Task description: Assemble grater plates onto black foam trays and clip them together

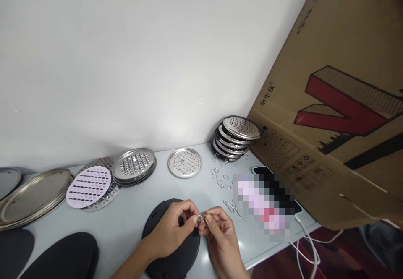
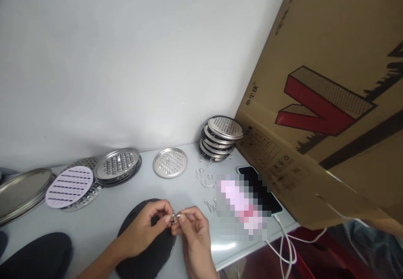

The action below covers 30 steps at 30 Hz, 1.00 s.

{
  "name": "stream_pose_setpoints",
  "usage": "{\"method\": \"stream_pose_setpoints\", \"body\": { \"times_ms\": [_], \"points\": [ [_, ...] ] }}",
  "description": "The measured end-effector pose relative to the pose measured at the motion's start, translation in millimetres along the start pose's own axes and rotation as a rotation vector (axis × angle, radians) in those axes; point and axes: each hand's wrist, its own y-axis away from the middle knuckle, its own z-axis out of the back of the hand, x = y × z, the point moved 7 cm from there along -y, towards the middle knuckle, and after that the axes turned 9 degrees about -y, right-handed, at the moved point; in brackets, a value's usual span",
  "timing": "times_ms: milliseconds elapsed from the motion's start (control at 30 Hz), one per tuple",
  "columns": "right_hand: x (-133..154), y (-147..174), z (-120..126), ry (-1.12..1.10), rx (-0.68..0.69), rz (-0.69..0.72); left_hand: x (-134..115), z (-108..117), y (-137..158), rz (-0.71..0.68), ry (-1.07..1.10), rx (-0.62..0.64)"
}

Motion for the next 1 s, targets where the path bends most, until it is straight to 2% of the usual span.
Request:
{"method": "stream_pose_setpoints", "body": {
  "times_ms": [100,300,500,600,1000],
  "points": [
    [2.8,1.1,-0.4,0.031,-0.005,0.004,-0.9,-0.8,0.9,-0.015,-0.031,0.002],
    [22.9,-8.8,9.5,0.184,-0.040,0.100,-5.4,-4.6,2.2,-0.066,-0.117,0.016],
    [27.7,-8.3,6.8,0.328,0.086,0.067,-8.2,-5.7,4.0,-0.095,-0.202,0.006],
    [33.0,-2.1,3.3,0.410,0.102,0.093,-7.1,-6.5,3.7,-0.101,-0.260,-0.011],
    [45.3,4.4,-1.3,0.722,-0.025,0.226,-11.9,-11.7,3.4,-0.158,-0.451,-0.025]
  ]
}}
